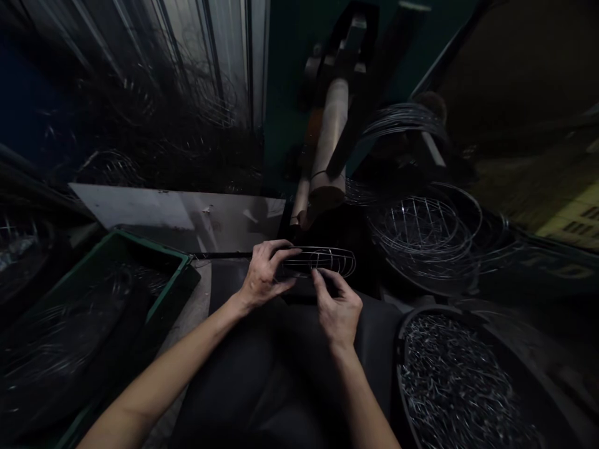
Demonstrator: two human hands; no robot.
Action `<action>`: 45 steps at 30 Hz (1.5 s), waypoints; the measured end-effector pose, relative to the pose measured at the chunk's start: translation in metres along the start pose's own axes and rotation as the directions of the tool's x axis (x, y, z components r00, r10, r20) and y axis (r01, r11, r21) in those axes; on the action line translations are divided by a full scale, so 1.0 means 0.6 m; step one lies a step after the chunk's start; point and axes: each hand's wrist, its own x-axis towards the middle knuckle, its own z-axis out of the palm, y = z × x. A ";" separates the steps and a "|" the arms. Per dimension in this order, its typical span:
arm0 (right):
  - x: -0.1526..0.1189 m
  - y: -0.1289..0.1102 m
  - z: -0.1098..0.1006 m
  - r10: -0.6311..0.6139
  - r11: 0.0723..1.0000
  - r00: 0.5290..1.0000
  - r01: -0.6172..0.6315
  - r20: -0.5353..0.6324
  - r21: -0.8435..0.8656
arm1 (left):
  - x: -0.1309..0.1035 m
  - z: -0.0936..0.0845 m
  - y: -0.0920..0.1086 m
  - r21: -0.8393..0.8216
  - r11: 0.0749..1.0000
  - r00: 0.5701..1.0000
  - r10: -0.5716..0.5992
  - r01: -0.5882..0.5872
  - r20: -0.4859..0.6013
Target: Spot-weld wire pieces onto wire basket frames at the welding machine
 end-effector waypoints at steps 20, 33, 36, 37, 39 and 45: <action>0.009 0.010 0.024 0.012 0.993 1.000 -0.015 0.025 0.120 | -0.002 0.002 -0.011 -0.112 0.993 0.999 -0.038 0.033 -0.039; 0.026 0.005 0.021 0.025 0.990 0.998 -0.033 0.058 0.135 | 0.009 0.006 -0.017 -0.155 0.987 0.998 -0.052 0.049 -0.019; 0.030 0.005 0.023 0.025 0.990 0.997 -0.034 0.068 0.135 | 0.011 0.007 -0.020 -0.164 0.985 0.997 -0.063 0.056 -0.033; 0.031 0.005 0.024 0.021 0.990 0.997 -0.030 0.068 0.135 | 0.012 0.007 -0.021 -0.165 0.985 0.997 -0.066 0.059 -0.039; 0.035 0.005 0.026 0.011 0.990 0.998 -0.019 0.061 0.142 | 0.015 0.008 -0.023 -0.166 0.984 0.996 -0.068 0.058 -0.054; 0.048 0.005 0.033 0.011 0.987 0.998 -0.020 0.058 0.161 | 0.025 0.011 -0.026 -0.162 0.985 0.995 -0.068 0.055 -0.071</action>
